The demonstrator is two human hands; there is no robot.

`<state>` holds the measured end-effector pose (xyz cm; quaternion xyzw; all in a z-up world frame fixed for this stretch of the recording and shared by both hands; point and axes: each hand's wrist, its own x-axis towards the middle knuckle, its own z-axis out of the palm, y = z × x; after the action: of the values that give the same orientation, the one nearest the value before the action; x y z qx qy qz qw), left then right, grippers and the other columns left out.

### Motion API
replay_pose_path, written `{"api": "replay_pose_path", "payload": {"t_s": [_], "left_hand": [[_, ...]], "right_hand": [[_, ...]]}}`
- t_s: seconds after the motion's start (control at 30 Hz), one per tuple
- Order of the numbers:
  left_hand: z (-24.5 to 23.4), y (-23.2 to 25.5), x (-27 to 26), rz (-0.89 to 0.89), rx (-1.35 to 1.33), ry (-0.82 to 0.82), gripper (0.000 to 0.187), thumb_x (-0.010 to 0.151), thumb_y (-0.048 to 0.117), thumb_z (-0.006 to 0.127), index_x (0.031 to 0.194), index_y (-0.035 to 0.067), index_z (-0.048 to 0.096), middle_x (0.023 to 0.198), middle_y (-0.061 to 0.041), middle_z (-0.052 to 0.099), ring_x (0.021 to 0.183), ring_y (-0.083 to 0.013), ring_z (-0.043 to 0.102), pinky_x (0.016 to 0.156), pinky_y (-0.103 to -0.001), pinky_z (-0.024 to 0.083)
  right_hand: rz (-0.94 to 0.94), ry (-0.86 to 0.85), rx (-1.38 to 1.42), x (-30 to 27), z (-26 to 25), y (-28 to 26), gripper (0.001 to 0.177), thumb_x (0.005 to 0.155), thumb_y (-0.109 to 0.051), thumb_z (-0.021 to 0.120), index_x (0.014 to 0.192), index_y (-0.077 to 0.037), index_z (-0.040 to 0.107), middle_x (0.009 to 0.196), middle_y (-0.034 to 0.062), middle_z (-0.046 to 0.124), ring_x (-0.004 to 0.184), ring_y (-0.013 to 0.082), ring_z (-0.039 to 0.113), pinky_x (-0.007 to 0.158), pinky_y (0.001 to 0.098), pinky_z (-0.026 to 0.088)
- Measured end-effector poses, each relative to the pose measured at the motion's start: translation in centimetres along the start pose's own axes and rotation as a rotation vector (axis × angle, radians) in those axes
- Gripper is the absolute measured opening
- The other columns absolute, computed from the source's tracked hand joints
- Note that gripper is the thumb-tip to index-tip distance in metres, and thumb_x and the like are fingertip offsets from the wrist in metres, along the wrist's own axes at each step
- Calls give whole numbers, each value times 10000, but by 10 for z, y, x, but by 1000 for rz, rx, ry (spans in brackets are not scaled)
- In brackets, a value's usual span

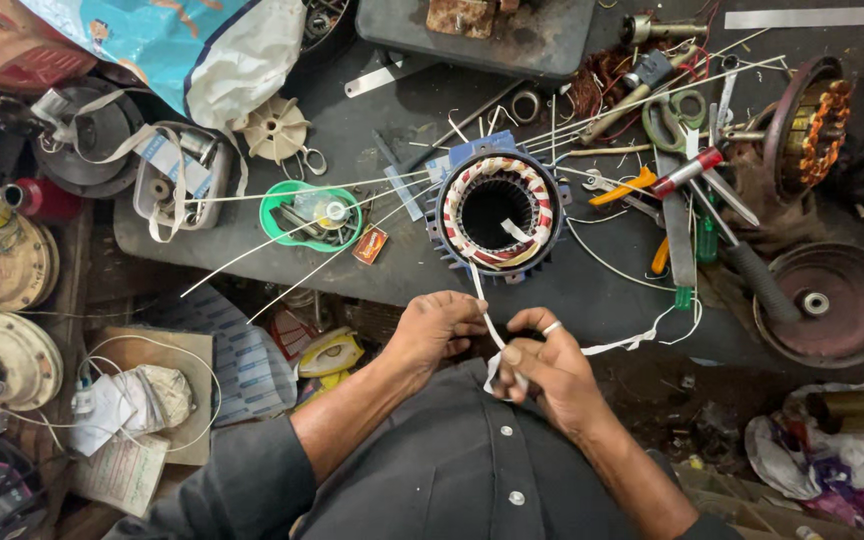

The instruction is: The person is repairing an electric motor stator by inserting white insulating tape into the winding slots. They use a red-handled screwdriver to push the tape into place and their fingers to adjust and secure it.

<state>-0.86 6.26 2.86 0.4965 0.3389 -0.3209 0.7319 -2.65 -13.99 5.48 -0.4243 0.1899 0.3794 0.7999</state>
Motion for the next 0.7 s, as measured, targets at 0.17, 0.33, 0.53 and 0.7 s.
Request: {"api": "replay_pose_path", "payload": {"t_s": [0.17,0.33,0.53,0.7], "left_hand": [[0,-7,1,-2,15,-21,172,919,271,698,897,102,670,815,5,717,734,-73,647,649,-241,469],[3,-18,8,88,-10,46,142,904,231,667,901,89,678,814,7,702,746,-66,660,630,-239,467],[8,-9,3,405,135,169,170,822,52,744,887,8,593,779,-73,720,672,-105,663,614,-262,525],[9,5,-11,393,216,190,281,752,-27,779,904,33,550,795,-75,729,698,-103,680,627,-252,546]], "right_hand": [[235,69,12,-4,-13,11,153,959,-118,605,1084,-43,560,667,84,617,416,71,387,457,273,409],[288,-74,73,-2,-31,17,185,1040,-204,552,1028,-24,594,663,72,615,417,38,359,433,220,373],[-18,-91,-639,9,-17,0,201,1035,-220,563,993,-48,658,793,73,695,671,111,589,635,292,500],[-1199,245,-1474,42,20,-34,219,888,-134,703,1092,-55,690,1036,102,662,983,287,623,849,419,492]]}}
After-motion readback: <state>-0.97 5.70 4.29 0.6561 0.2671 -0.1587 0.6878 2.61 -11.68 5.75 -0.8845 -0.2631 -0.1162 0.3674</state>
